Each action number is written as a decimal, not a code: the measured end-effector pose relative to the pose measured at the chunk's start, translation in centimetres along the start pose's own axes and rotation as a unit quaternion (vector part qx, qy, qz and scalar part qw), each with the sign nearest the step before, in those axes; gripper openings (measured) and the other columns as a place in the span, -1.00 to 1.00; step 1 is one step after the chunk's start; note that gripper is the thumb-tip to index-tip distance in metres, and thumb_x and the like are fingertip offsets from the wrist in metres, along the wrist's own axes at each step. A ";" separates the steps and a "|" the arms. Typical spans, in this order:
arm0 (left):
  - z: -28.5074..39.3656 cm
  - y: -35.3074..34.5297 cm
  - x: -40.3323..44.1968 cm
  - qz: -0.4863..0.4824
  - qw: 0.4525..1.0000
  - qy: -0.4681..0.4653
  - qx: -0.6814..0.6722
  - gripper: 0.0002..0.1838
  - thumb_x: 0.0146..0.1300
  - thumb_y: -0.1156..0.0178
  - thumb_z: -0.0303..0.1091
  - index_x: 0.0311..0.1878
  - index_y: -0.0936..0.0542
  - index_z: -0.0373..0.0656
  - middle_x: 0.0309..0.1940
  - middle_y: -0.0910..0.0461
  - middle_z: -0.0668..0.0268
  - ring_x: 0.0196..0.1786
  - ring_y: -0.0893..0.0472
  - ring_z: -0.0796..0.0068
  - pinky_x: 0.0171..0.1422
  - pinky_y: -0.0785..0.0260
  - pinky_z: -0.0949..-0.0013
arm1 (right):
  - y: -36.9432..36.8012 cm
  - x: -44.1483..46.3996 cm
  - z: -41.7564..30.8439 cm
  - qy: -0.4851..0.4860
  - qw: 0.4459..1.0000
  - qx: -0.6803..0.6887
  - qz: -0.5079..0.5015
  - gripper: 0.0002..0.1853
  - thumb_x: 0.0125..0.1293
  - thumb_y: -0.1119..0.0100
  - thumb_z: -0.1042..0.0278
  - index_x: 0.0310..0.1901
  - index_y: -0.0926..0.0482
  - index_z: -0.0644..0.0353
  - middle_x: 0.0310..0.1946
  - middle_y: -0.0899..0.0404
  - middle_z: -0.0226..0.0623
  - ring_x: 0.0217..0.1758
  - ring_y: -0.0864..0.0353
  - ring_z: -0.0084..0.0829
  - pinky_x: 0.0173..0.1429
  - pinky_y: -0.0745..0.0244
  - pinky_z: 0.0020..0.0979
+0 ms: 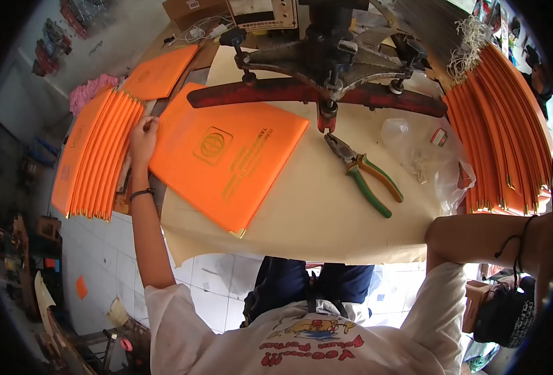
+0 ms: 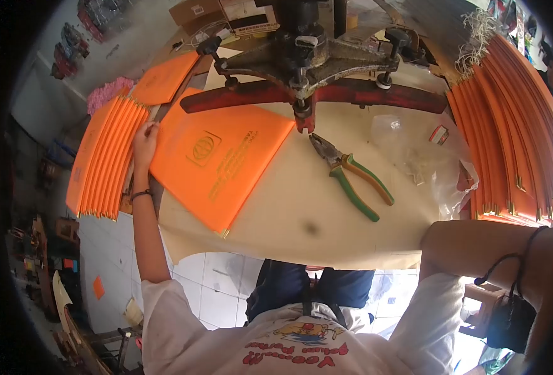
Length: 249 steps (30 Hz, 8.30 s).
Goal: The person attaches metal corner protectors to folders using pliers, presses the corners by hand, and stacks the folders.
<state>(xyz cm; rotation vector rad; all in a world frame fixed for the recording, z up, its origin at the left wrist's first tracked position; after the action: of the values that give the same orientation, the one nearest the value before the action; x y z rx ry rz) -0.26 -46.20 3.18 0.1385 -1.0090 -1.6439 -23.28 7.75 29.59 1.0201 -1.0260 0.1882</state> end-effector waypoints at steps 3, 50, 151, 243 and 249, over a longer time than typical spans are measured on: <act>0.1 -0.2 0.0 -0.003 1.000 0.009 0.006 -0.67 0.41 -0.17 -0.15 -0.04 -0.65 -0.26 -0.28 -0.67 0.24 -0.20 -0.63 0.39 -0.09 -0.43 0.28 | 0.1 0.0 0.2 -0.003 1.000 -0.001 -0.004 -0.75 0.41 -0.04 0.12 -0.03 -0.51 0.05 -0.14 -0.55 -0.29 -0.09 -0.53 -0.27 0.04 -0.44 -0.17; 0.2 -0.1 0.0 -0.006 1.000 0.019 -0.012 -0.66 0.42 -0.16 -0.17 0.00 -0.65 -0.27 -0.21 -0.69 0.21 -0.15 -0.65 0.36 -0.03 -0.45 0.26 | -0.3 1.5 0.9 -0.002 1.000 0.012 -0.009 -0.64 0.46 0.07 -0.04 0.13 -0.49 -0.06 -0.01 -0.52 -0.30 0.06 -0.51 -0.27 0.21 -0.43 -0.14; -0.1 0.0 0.2 -0.013 1.000 0.020 -0.009 -0.65 0.42 -0.16 -0.14 0.00 -0.65 -0.25 -0.23 -0.69 0.22 -0.17 -0.64 0.37 -0.04 -0.46 0.27 | 1.8 -11.4 21.9 -0.514 0.817 -0.185 -0.183 -0.75 0.30 -0.29 0.42 0.00 -0.60 0.12 -0.26 -0.59 -0.38 -0.16 -0.58 -0.53 -0.07 -0.53 -0.46; -0.4 -0.1 0.3 -0.008 0.999 0.019 -0.025 -0.66 0.40 -0.18 -0.17 -0.01 -0.65 -0.27 -0.27 -0.68 0.25 -0.23 -0.63 0.42 -0.08 -0.44 0.31 | 1.9 -10.5 21.7 -0.478 0.825 -0.239 -0.184 -0.79 0.28 -0.31 0.43 -0.05 -0.64 0.07 -0.26 -0.63 -0.43 -0.15 -0.56 -0.51 0.00 -0.48 -0.46; 0.0 -0.1 0.0 -0.009 1.000 0.017 -0.017 -0.66 0.41 -0.17 -0.16 0.00 -0.65 -0.26 -0.24 -0.69 0.23 -0.19 -0.65 0.40 -0.05 -0.46 0.30 | 1.9 -10.8 22.0 -0.458 0.837 -0.249 -0.166 -0.81 0.24 -0.34 0.42 -0.10 -0.65 0.07 -0.28 -0.63 -0.46 -0.17 -0.54 -0.54 -0.03 -0.46 -0.48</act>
<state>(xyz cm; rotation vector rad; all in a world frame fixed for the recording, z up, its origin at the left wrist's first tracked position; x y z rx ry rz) -0.33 -46.22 3.16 0.1520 -0.9550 -1.6685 -43.89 -4.87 25.11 0.7652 -1.6114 -0.9080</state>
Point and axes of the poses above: each hand's wrist, its own x-axis towards the middle knuckle, its own y-axis out of the back of the hand, z = x × y, the point moved 6 cm from there along x, towards the middle knuckle
